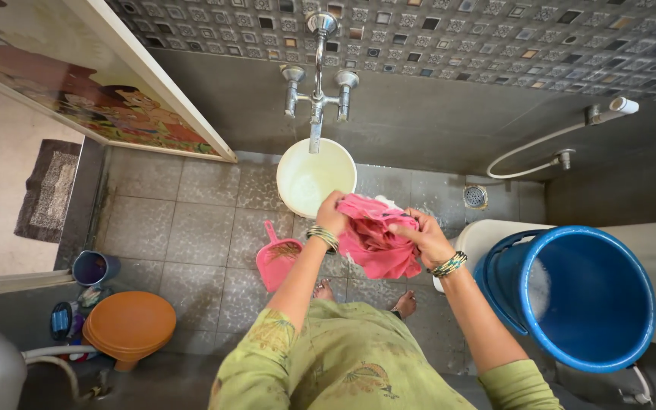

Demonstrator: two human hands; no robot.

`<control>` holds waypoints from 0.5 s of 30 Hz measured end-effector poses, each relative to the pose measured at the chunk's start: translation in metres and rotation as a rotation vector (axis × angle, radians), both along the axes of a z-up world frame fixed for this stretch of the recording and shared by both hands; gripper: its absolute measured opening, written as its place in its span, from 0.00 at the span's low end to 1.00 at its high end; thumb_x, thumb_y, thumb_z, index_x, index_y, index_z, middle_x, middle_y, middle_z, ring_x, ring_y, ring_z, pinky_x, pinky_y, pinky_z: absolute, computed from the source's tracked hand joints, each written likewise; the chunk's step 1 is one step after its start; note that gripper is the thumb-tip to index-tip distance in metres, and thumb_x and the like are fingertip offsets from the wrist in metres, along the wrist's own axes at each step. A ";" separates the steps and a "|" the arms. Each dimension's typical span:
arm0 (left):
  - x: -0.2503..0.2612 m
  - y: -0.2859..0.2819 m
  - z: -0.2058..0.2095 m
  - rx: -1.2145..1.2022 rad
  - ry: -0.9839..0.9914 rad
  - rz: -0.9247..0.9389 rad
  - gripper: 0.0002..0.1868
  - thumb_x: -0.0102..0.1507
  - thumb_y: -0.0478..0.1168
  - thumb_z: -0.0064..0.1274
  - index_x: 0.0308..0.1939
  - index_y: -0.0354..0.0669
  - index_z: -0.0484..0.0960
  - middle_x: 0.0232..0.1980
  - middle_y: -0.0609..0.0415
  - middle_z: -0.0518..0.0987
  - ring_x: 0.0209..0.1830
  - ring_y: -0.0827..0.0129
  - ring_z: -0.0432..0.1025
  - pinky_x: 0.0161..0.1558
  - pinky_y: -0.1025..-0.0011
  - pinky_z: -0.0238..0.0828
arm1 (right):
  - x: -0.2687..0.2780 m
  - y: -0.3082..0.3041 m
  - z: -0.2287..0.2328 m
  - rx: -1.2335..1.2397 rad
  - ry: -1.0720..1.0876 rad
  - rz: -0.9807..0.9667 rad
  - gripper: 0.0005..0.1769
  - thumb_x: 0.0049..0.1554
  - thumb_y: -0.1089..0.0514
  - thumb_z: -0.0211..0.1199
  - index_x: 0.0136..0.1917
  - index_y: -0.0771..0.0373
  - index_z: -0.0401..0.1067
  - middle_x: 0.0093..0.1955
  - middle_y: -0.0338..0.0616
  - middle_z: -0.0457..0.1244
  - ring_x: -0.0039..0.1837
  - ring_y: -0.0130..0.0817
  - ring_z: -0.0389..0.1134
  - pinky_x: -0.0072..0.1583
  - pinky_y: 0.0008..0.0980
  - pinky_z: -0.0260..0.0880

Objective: The person washes a pink cloth by hand in a bucket of soapy water, wrings it out, and rinses it under a faucet.

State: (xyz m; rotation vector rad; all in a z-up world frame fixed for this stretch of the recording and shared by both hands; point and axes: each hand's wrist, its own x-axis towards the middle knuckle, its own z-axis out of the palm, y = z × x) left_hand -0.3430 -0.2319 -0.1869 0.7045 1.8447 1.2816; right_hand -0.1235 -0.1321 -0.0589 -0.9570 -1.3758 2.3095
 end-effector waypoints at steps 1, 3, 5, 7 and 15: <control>0.002 0.003 -0.013 0.146 -0.303 0.044 0.14 0.65 0.37 0.55 0.54 0.35 0.77 0.49 0.44 0.81 0.49 0.64 0.76 0.53 0.68 0.74 | -0.002 0.001 -0.007 0.194 -0.078 0.006 0.12 0.55 0.68 0.68 0.52 0.68 0.72 0.51 0.42 0.68 0.51 0.25 0.67 0.54 0.27 0.71; 0.015 0.004 -0.030 0.426 -0.919 0.139 0.15 0.66 0.35 0.52 0.54 0.29 0.74 0.53 0.43 0.78 0.52 0.64 0.73 0.55 0.68 0.73 | -0.001 0.000 -0.034 0.573 -0.242 0.023 0.14 0.52 0.68 0.73 0.49 0.67 0.73 0.49 0.40 0.67 0.50 0.21 0.65 0.52 0.24 0.68; 0.025 0.007 -0.025 0.241 -0.787 0.101 0.13 0.65 0.36 0.51 0.53 0.34 0.74 0.52 0.45 0.79 0.51 0.65 0.74 0.55 0.68 0.72 | 0.004 0.004 -0.068 0.335 -0.274 0.010 0.10 0.53 0.67 0.64 0.50 0.64 0.77 0.44 0.37 0.68 0.43 0.21 0.65 0.45 0.25 0.67; 0.024 0.001 -0.003 0.048 -0.442 -0.058 0.18 0.61 0.36 0.57 0.52 0.36 0.73 0.52 0.44 0.79 0.51 0.64 0.74 0.55 0.67 0.72 | 0.016 0.016 -0.094 0.118 -0.277 -0.034 0.11 0.55 0.64 0.58 0.49 0.63 0.79 0.39 0.36 0.68 0.36 0.22 0.63 0.39 0.26 0.64; 0.005 -0.030 0.012 0.184 -0.926 -0.122 0.22 0.61 0.26 0.42 0.59 0.34 0.77 0.57 0.48 0.82 0.57 0.63 0.76 0.60 0.66 0.73 | -0.004 0.019 -0.045 0.049 -0.328 0.151 0.17 0.60 0.52 0.58 0.56 0.61 0.79 0.35 0.33 0.67 0.30 0.20 0.56 0.30 0.24 0.49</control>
